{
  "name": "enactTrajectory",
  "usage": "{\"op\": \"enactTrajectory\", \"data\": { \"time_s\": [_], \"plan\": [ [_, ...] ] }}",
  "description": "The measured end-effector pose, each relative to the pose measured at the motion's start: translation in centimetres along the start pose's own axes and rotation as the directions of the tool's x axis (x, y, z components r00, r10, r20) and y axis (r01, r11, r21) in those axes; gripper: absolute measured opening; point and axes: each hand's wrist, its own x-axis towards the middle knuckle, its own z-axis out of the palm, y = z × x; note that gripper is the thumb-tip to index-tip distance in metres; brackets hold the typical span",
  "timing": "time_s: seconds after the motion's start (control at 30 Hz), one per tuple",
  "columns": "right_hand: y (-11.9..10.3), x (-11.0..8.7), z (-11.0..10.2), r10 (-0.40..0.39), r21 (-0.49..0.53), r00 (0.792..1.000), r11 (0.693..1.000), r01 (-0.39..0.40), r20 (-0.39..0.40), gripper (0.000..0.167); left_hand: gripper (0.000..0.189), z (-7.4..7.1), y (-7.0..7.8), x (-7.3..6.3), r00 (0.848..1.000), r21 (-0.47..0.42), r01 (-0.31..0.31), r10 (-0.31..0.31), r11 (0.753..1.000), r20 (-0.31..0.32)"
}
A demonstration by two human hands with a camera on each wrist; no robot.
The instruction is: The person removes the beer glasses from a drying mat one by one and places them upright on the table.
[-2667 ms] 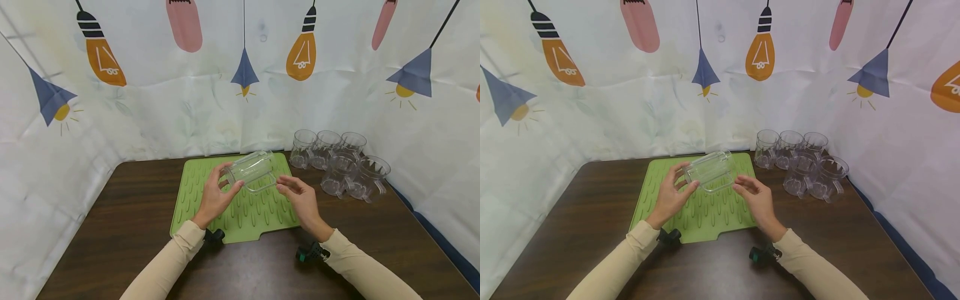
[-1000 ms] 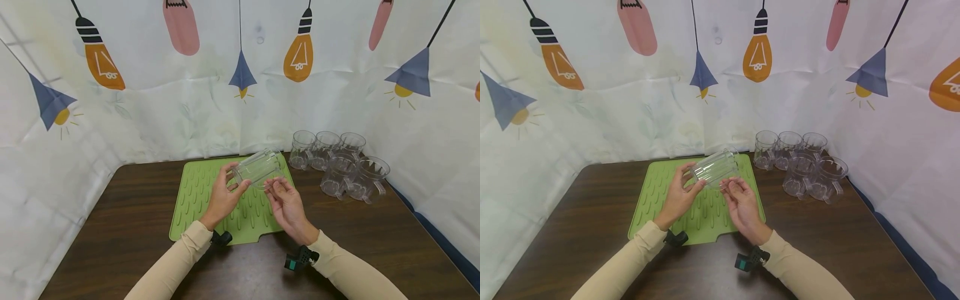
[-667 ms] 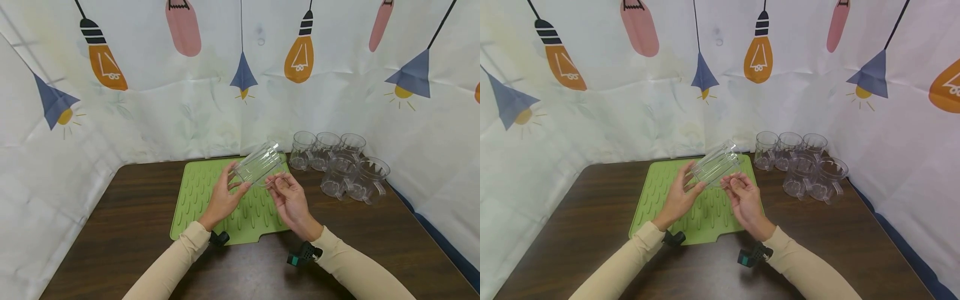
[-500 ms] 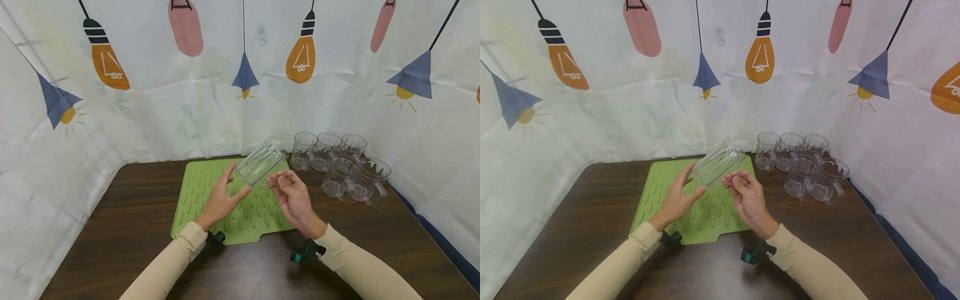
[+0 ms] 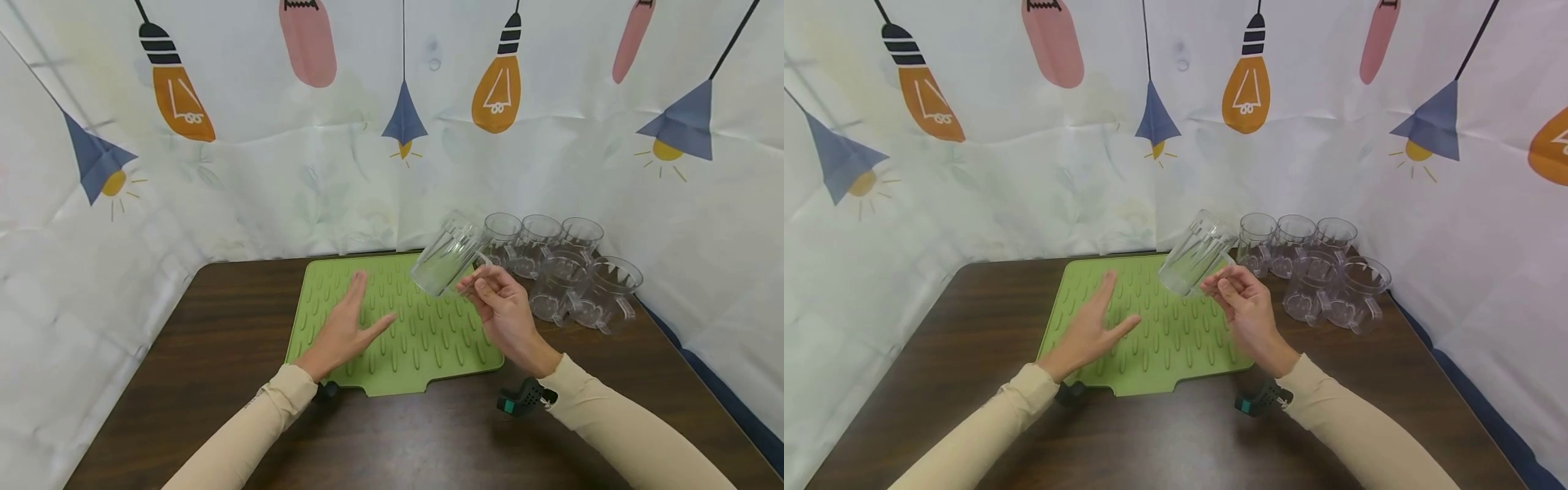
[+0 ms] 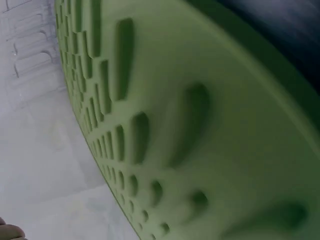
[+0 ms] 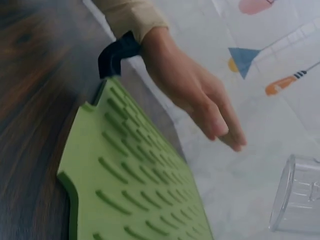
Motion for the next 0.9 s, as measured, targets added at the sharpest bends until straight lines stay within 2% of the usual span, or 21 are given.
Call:
{"op": "enactTrajectory", "data": {
  "time_s": [0.23, 0.43, 0.73, 0.9],
  "plan": [
    [-0.9, -0.1, -2.0, -0.04, -0.061, 0.998, 0.997, 0.043, 0.053, 0.019, 0.102, -0.9, -1.4, -1.2, 0.997, 0.121, -0.023, 0.014, 0.992, 0.076],
    [-1.4, -0.3, -3.3, -0.079, -0.088, 0.993, 0.992, 0.086, 0.083, 0.02, 0.105, -1.6, -2.3, -2.0, 0.994, 0.197, -0.03, 0.008, 0.98, 0.11],
    [-1.5, -1.2, -5.1, -0.094, -0.192, 0.991, 0.975, 0.11, 0.091, 0.018, 0.106, -2.7, -3.4, -3.3, 0.982, 0.238, 0.019, -0.062, 0.971, 0.177],
    [-1.2, -2.0, -6.1, -0.117, -0.268, 0.991, 0.955, 0.129, 0.061, 0.018, 0.107, -3.3, -4.3, -4.2, 0.976, 0.267, 0.021, -0.078, 0.963, 0.206]
  ]
}}
